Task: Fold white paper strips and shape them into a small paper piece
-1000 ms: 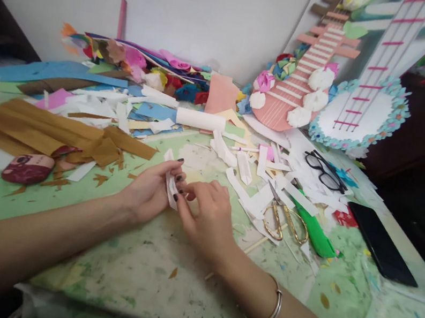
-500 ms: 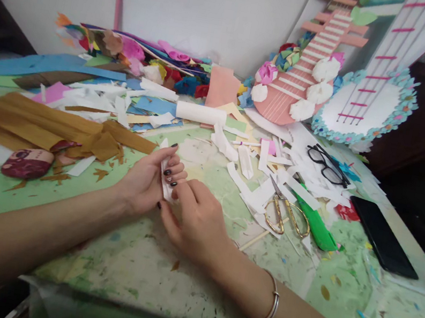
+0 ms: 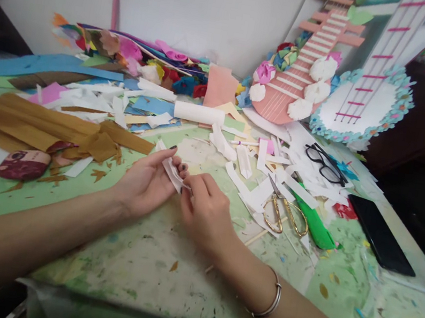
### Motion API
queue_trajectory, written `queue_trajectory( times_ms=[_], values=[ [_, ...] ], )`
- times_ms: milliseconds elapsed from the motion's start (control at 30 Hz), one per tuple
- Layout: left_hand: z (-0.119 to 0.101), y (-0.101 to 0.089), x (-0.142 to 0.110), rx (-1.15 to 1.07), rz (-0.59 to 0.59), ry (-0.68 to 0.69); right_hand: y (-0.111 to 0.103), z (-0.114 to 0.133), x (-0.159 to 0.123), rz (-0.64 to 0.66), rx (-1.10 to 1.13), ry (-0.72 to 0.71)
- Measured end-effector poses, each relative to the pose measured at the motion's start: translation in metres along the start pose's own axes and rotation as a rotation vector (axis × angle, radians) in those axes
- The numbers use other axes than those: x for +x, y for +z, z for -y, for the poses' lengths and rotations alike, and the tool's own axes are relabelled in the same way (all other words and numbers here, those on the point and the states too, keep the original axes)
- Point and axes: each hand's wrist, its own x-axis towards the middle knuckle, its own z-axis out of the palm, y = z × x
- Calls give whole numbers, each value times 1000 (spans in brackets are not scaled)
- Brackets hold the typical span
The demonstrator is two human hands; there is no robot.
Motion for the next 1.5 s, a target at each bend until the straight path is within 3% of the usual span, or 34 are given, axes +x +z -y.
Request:
queue_trajectory(
  times_ms=[367, 467, 667, 800, 867, 967, 1100, 1233, 1500],
  values=[
    [4, -1, -2, 56, 61, 39, -4, -2, 1, -28, 129, 131],
    [5, -1, -3, 65, 100, 61, -3, -1, 1, -28, 109, 87],
    [5, -2, -6, 138, 118, 25, 1, 8, -3, 29, -77, -135],
    [2, -2, -7, 266, 147, 44, -3, 11, -3, 31, 39, -173],
    [0, -3, -7, 364, 176, 4, -9, 7, 1, -27, 123, -86],
    [-4, -3, -10, 527, 282, -208, -20, -4, 10, -76, 253, 28],
    [-7, -5, -13, 680, 419, -431, -34, -19, 21, 148, 470, 48],
    [-6, -10, -14, 736, 507, -516, -41, -22, 25, 313, 545, 15],
    [-10, -13, -12, 1112, 658, -354, -41, -20, 25, 392, 700, 139]
  ],
)
